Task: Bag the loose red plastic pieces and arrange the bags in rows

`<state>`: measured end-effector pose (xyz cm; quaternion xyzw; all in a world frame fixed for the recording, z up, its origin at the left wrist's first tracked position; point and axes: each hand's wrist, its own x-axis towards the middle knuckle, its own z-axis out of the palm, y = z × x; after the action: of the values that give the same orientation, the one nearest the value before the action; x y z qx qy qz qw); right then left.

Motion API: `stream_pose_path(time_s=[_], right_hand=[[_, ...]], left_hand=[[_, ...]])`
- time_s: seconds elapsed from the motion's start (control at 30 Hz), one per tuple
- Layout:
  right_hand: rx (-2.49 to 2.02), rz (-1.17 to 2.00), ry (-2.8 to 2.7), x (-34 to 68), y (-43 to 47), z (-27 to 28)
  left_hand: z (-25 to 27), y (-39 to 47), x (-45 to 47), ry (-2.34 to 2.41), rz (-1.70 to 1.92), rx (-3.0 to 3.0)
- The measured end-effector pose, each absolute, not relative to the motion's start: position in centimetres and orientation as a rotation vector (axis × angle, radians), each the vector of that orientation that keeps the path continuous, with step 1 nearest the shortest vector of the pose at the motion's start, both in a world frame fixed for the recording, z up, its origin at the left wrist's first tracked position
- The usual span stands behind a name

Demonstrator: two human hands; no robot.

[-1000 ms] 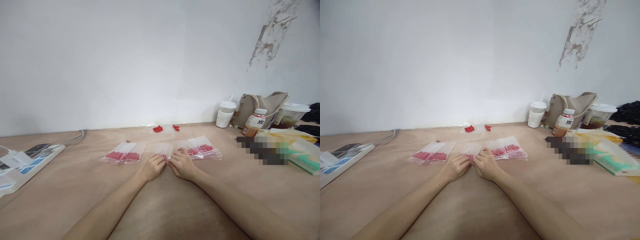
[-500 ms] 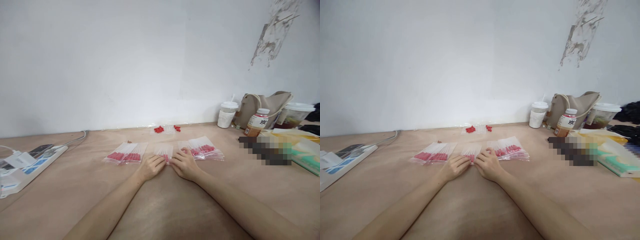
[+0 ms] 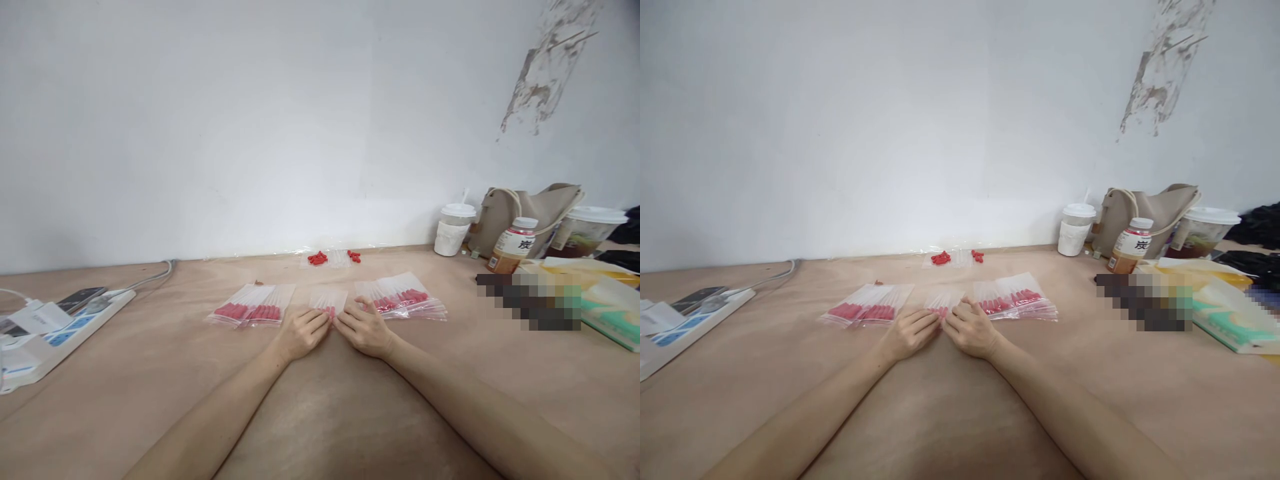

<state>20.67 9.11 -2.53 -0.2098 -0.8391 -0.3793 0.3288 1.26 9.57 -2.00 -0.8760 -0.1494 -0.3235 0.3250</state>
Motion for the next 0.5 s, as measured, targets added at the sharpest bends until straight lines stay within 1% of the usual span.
stream_pose_path(time_s=[0.3, 0.5], right_hand=[[-0.701, -0.798, -2.155, 20.8, 9.3, -2.9], [-0.742, -0.685, -2.138, 21.3, 9.7, -2.8]], left_hand=[[-1.8, 9.8, 0.5, -0.411, -0.773, -2.275], [-1.5, 10.3, -0.7, -0.517, -0.723, -2.283]])
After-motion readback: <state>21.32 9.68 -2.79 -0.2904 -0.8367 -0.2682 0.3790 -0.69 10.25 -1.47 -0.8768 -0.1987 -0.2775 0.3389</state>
